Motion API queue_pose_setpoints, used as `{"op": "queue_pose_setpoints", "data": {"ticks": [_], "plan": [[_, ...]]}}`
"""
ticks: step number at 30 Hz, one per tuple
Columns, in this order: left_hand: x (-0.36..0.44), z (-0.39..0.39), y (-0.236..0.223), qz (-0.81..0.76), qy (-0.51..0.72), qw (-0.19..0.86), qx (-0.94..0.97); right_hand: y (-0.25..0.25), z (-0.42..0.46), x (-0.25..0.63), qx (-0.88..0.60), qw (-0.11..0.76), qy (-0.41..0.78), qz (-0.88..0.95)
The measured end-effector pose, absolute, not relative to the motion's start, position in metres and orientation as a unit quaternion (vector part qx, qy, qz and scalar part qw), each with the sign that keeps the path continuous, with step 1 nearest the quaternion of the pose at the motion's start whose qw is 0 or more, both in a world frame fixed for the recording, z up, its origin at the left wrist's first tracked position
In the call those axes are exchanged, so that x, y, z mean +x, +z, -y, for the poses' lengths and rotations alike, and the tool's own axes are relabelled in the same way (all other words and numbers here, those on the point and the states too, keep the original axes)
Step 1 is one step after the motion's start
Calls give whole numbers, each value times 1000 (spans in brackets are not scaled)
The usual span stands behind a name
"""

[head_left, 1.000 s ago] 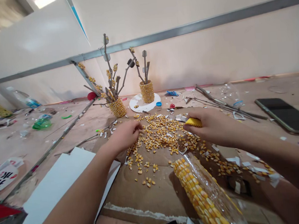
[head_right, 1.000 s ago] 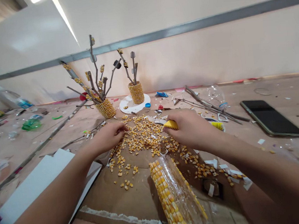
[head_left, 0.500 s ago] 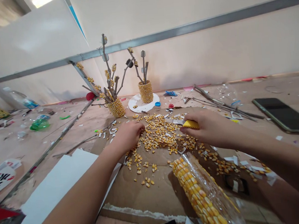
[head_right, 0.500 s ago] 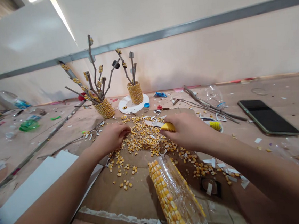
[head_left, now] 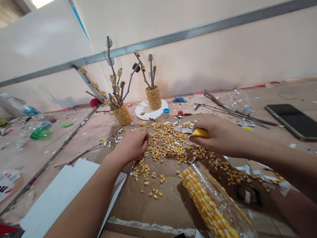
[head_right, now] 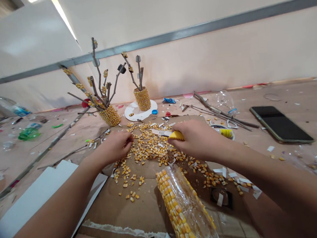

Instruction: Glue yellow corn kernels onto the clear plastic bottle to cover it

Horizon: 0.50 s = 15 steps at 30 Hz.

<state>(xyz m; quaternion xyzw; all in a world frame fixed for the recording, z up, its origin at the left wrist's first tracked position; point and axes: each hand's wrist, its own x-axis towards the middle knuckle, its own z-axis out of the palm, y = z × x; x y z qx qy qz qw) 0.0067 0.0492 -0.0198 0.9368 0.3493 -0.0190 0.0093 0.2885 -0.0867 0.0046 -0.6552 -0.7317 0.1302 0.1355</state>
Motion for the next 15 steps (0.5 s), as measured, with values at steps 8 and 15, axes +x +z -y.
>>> {"op": "queue_pose_setpoints", "data": {"ticks": [8,15], "plan": [[9,-50,-22,-319,-24,58,946,8,88,287,-657,140,119,732],[8,-49,-18,-377,42,136,915,7,87,290,-643,159,107,741]]}}
